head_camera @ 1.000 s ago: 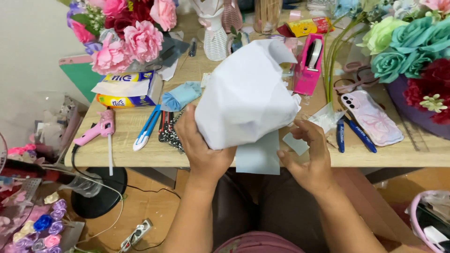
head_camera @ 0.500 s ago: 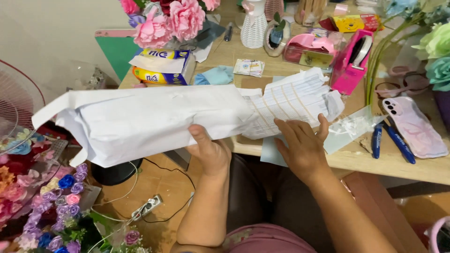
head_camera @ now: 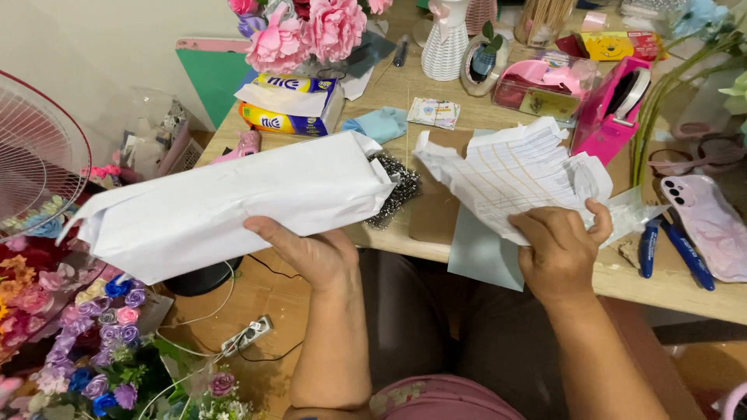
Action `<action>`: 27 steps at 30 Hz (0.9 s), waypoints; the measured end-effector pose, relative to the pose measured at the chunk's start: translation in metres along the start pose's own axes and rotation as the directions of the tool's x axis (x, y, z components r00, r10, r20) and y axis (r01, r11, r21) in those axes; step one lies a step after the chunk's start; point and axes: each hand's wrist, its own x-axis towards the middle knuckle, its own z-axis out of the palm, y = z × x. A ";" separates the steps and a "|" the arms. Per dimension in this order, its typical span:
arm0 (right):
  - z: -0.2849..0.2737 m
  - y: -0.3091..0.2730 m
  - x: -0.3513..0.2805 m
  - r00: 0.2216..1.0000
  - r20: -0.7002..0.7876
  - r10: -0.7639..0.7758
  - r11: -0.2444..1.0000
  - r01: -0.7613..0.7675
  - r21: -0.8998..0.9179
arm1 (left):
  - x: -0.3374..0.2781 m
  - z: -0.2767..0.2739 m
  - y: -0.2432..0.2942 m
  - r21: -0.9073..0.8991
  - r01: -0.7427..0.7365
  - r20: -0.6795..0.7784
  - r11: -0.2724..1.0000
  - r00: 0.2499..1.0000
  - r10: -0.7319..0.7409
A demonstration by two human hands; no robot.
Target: The person folds and secures white wrapping paper around a rectangular object using small clips. They repeatedly adjust the paper edges, fold flaps, and attach clips to hold the paper in place.
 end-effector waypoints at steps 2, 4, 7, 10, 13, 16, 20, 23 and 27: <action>-0.011 0.003 0.004 0.999 -0.008 0.035 0.998 -0.035 0.045 | 0.003 -0.010 -0.004 0.004 -0.030 0.000 1.000 1.000 0.030; -0.019 0.009 0.004 0.997 -0.020 0.072 0.994 -0.070 0.083 | 0.005 -0.021 -0.017 0.002 -0.057 0.006 0.998 0.998 0.057; -0.029 0.016 -0.001 0.967 -0.159 0.198 0.960 -0.159 0.231 | 0.004 -0.030 -0.043 0.405 -0.150 0.158 0.902 0.983 0.093; -0.044 0.020 0.008 0.853 -0.363 0.376 0.891 -0.225 0.393 | 0.006 -0.009 -0.061 0.389 -0.192 0.411 0.901 0.912 0.017; -0.065 0.036 0.008 0.772 -0.472 0.426 0.819 -0.107 0.564 | 0.013 0.012 -0.084 0.487 -0.820 0.841 0.301 0.534 0.093; -0.087 0.049 -0.009 0.492 -0.272 0.827 0.470 -0.339 0.815 | 0.009 0.027 -0.117 0.350 -0.935 0.936 0.066 0.346 -0.066; -0.101 0.045 0.012 0.431 0.060 0.900 0.019 -0.176 0.984 | -0.001 0.023 -0.159 0.156 -0.987 0.984 0.047 0.151 -0.091; -0.096 0.050 0.009 0.439 0.260 0.860 -0.302 0.027 0.953 | -0.034 0.036 -0.142 0.301 -0.857 0.939 0.418 0.190 -0.286; -0.076 0.054 -0.016 0.442 0.437 0.783 -0.574 0.243 0.782 | -0.072 0.045 -0.103 0.748 0.161 0.618 0.643 0.183 -0.765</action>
